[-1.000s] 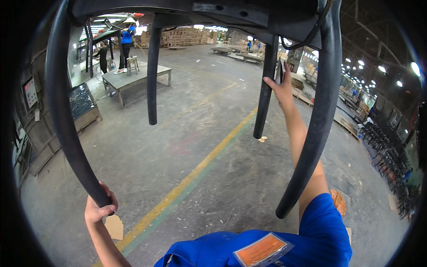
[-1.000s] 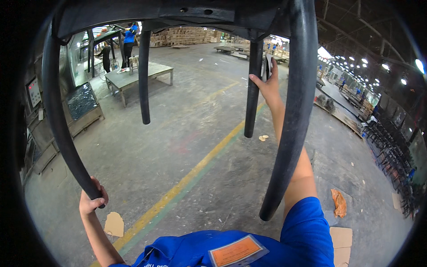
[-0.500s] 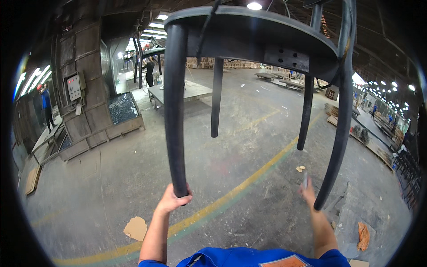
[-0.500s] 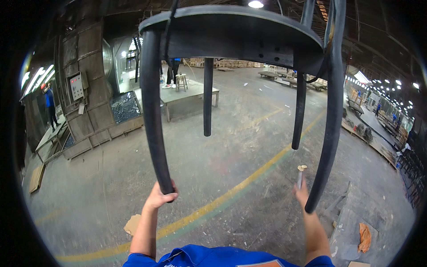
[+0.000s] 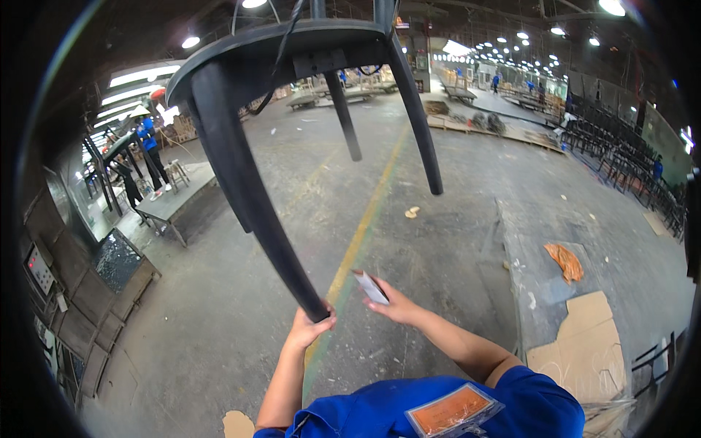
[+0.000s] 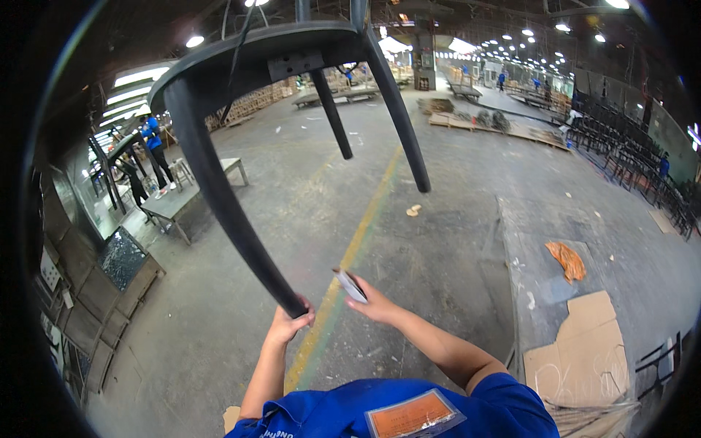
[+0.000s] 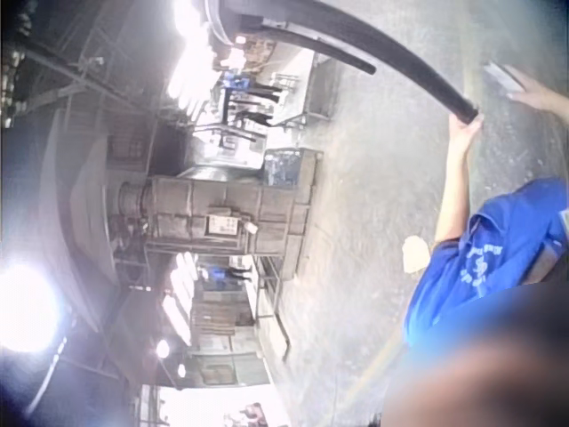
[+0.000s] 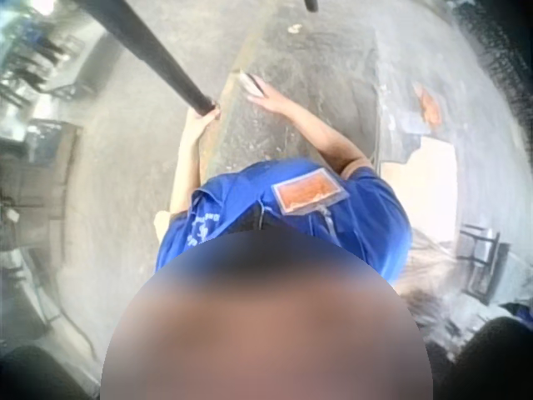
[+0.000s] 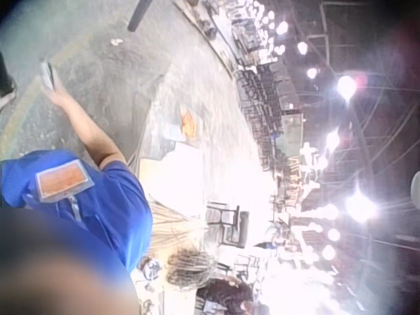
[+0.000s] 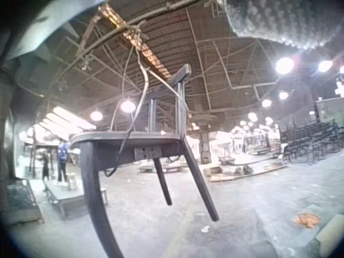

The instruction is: The person sands the legs of an inverted black chair using a sanding block. They rotate the chair to access different legs and continue sanding each leg's surface. Other workers are visible in the background performing similar tasks.

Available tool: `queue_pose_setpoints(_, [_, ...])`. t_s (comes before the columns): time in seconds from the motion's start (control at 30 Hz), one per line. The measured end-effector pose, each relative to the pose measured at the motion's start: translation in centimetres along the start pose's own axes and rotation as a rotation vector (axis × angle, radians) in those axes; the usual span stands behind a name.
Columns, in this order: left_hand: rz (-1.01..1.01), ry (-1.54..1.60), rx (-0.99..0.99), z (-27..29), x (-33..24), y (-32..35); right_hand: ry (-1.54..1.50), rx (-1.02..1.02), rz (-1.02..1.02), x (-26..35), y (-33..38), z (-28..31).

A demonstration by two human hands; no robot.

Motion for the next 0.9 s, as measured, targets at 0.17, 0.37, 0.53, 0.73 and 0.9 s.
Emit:
queue_pose_setpoints(0.17, [0.012, -0.231, 0.094, -4.2, 1.4, -1.2, -0.310, -0.173, 0.022, 7.1, -0.7, -2.5])
queue_pose_setpoints(0.37, [-0.056, -0.770, 0.259, -2.7, -0.5, 0.3, -0.502, -0.276, -0.059, 9.2, 0.2, -2.3])
queue_pose_setpoints(0.53, [-0.539, -0.666, -0.552, 6.1, -7.1, 2.6, -0.334, -0.233, 0.014, 9.9, 1.5, -1.4])
queue_pose_setpoints(0.73, [-0.777, -0.608, -1.166, 14.9, -13.1, 6.1, -0.448, -0.316, 0.126, 10.5, 1.7, -1.0])
queue_pose_setpoints(0.9, [-0.518, -0.545, -0.914, 15.7, -13.2, 8.6, -0.427, -0.390, 0.123, 8.9, 2.0, 0.5])
Point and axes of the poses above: each hand's wrist, its own y-axis away from the middle knuckle, its own z-axis out of the back of the hand, x = y × z, the point moved 1 cm from there along -y, towards the middle knuckle, and after that the axes turned 6 degrees about y, right-handed, at the moved point
